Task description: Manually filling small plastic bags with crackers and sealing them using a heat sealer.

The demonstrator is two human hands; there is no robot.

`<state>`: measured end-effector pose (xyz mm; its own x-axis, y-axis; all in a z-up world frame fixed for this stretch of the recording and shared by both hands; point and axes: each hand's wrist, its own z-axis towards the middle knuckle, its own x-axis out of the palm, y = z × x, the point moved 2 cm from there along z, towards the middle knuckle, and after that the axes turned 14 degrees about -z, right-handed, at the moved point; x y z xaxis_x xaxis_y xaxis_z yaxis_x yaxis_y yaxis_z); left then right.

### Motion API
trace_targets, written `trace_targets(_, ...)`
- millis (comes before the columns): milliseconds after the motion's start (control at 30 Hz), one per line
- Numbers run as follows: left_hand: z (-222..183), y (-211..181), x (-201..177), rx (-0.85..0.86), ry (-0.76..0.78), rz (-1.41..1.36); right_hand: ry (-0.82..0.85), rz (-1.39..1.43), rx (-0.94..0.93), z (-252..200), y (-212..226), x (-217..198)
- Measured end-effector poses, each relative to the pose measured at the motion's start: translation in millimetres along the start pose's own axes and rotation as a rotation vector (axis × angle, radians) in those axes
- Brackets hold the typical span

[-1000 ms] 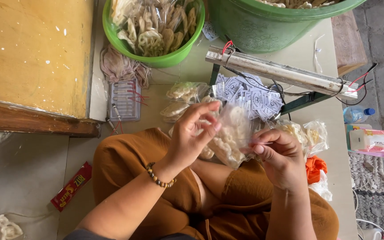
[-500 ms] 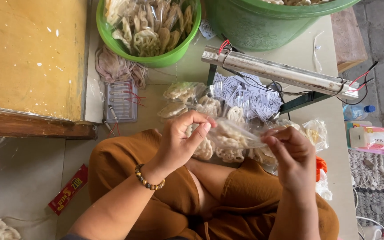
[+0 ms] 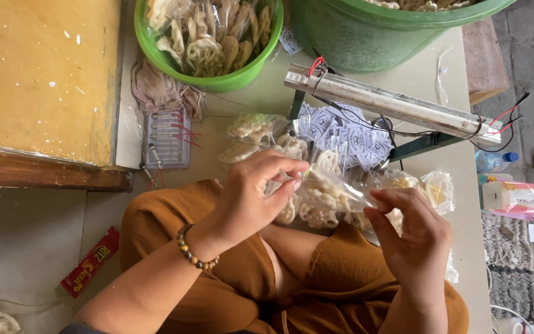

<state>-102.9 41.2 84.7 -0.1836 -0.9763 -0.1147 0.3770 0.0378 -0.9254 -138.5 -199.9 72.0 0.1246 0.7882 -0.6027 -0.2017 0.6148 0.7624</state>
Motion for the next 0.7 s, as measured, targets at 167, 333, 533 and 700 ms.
trace_targets(167,8.8,-2.6,-0.1,0.200,0.001,0.224,-0.106,-0.263,-0.097,1.3,8.6,0.6)
trace_targets(333,16.7,-3.6,0.0,0.233,0.026,0.152,-0.035,0.040,-0.046,-0.9,-1.3,-5.7)
trace_targets(533,7.9,8.8,-2.6,0.128,0.008,-0.019,-0.125,0.385,0.051,-14.2,-24.0,-3.5)
trace_targets(700,-0.6,3.3,2.6,0.298,-0.046,-0.039,-0.149,0.444,0.025,-17.1,-24.6,-0.9)
